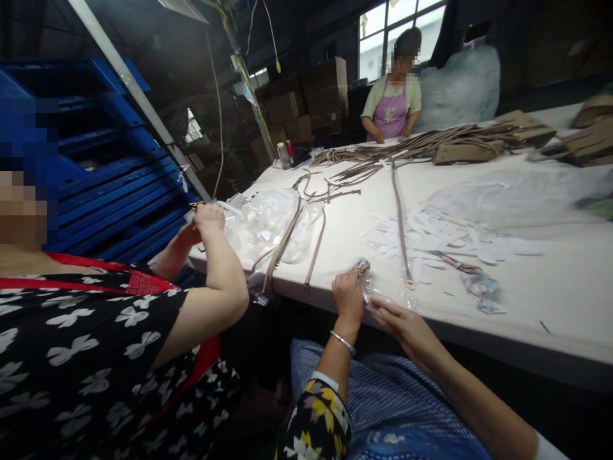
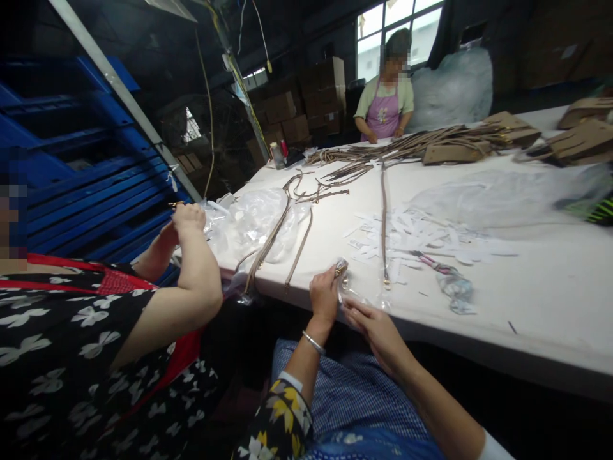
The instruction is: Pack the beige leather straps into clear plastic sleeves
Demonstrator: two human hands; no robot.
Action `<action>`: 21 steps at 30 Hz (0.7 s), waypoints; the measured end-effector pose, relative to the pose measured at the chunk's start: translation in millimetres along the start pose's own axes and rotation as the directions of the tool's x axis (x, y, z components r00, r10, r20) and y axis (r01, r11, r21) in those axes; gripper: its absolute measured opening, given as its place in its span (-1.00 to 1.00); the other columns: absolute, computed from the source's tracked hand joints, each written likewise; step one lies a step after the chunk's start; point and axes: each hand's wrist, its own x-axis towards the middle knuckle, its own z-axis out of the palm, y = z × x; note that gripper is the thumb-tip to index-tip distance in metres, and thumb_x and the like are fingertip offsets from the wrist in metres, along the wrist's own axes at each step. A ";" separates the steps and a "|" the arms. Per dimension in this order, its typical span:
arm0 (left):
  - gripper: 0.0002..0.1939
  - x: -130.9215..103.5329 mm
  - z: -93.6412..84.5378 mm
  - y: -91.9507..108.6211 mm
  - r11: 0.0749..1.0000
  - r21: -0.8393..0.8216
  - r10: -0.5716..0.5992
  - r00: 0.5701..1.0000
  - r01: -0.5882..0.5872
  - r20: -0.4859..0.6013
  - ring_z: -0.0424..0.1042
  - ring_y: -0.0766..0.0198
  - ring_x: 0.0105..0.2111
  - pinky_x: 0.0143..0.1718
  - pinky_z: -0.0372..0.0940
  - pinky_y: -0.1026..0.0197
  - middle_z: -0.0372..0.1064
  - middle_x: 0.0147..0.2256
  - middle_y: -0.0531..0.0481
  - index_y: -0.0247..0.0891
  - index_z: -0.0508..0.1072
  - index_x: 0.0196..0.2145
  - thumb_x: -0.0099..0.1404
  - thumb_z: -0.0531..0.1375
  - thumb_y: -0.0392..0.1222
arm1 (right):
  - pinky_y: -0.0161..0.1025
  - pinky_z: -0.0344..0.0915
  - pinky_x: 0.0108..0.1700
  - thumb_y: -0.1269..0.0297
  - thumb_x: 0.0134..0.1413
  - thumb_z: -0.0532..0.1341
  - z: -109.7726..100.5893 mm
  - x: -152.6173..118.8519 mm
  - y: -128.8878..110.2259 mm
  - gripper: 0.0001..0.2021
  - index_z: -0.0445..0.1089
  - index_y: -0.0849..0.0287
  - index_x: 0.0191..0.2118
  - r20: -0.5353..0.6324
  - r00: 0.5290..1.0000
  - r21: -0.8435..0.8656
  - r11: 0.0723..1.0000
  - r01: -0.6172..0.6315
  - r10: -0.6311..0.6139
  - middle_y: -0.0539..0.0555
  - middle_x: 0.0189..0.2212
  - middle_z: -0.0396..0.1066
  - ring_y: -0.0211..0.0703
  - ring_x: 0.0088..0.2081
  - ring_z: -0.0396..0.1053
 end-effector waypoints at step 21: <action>-0.67 17.4 -32.4 -19.2 0.918 -0.370 0.174 0.983 -0.141 0.057 0.44 0.21 -0.08 0.00 0.32 0.16 0.52 -0.10 -0.04 -0.14 0.46 0.03 0.33 0.12 -0.29 | -0.22 0.30 -0.41 -0.03 -0.04 0.26 -0.2 53.9 -23.2 -0.56 0.45 0.12 -0.07 0.033 0.985 -0.505 0.847 0.165 -0.172 0.00 -0.53 0.43 -0.09 -0.46 0.39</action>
